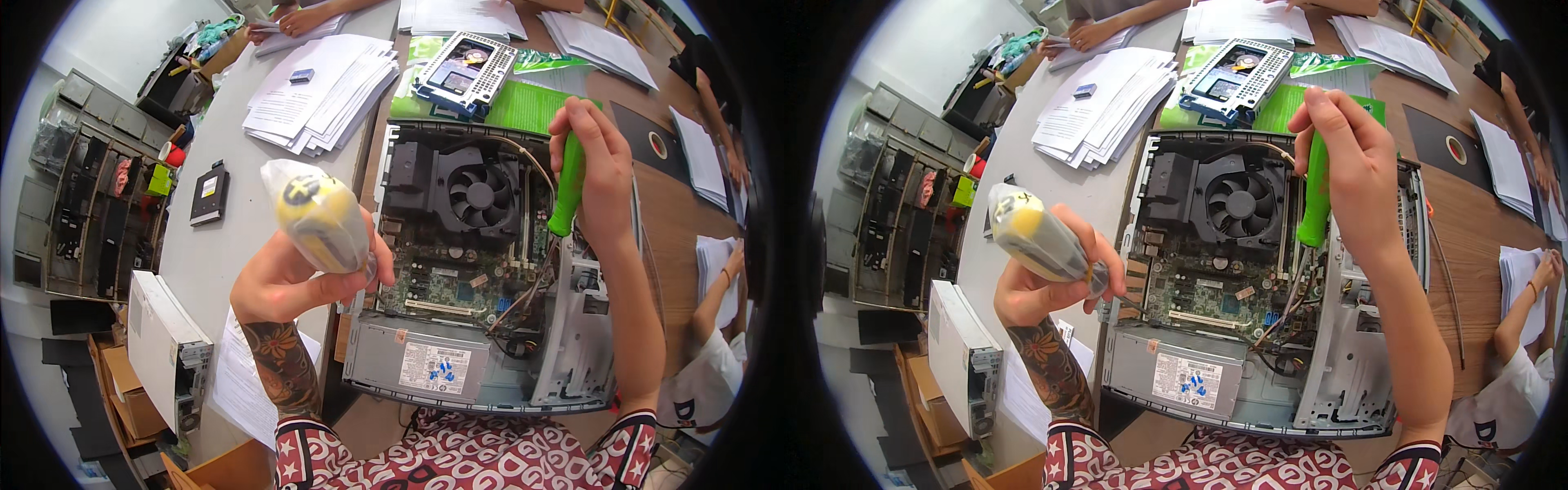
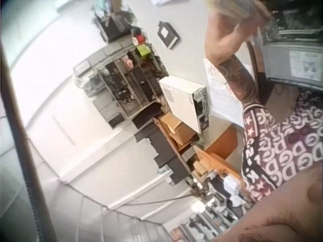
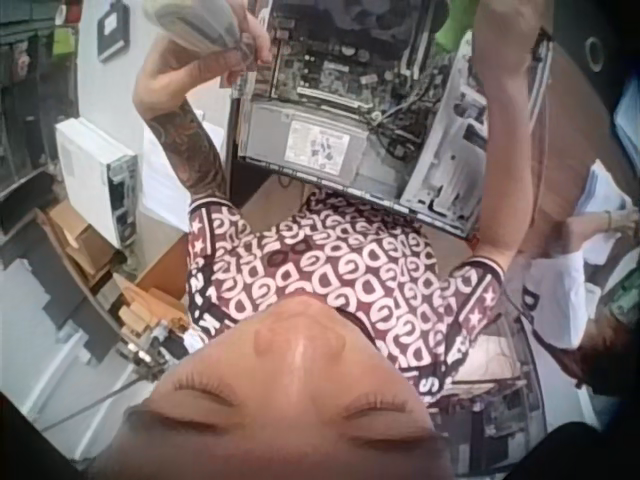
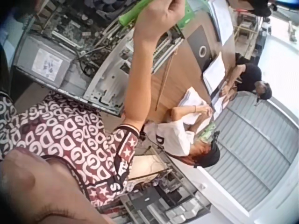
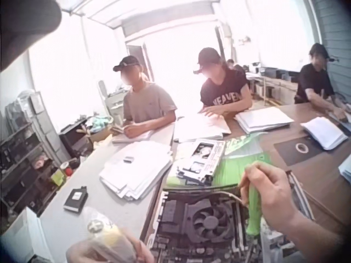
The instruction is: The person works on the internal components of a computer chassis using a screwdriver to manipulate the CPU cooler and motherboard connections.
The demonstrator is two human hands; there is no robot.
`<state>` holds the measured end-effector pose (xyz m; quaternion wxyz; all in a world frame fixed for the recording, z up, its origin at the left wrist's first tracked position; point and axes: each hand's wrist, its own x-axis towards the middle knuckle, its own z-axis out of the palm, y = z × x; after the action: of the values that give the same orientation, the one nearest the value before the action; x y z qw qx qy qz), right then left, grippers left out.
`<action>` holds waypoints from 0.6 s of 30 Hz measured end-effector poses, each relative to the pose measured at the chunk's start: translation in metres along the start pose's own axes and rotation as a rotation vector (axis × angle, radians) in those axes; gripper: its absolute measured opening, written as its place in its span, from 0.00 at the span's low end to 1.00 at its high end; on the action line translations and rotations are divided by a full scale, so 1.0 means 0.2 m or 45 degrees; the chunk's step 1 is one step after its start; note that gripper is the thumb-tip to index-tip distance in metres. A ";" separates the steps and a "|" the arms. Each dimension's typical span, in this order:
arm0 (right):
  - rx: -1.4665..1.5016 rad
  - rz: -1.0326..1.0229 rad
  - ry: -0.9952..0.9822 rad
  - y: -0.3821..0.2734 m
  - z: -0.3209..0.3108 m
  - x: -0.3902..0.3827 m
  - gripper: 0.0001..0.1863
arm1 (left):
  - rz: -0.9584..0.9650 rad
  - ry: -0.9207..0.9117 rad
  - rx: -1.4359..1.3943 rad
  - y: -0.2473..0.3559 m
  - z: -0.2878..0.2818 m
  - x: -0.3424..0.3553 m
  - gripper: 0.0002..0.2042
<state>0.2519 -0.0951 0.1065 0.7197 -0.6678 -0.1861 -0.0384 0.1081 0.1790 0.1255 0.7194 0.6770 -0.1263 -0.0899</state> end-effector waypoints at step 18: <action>-0.054 -0.010 -0.033 0.02 -0.01 0.00 0.20 | 0.057 -0.193 0.110 -0.03 -0.03 0.03 0.15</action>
<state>0.2530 -0.0959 0.1015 0.7028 -0.6826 -0.1971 -0.0367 0.1168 0.1827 0.1205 0.6799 0.6956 -0.1993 -0.1193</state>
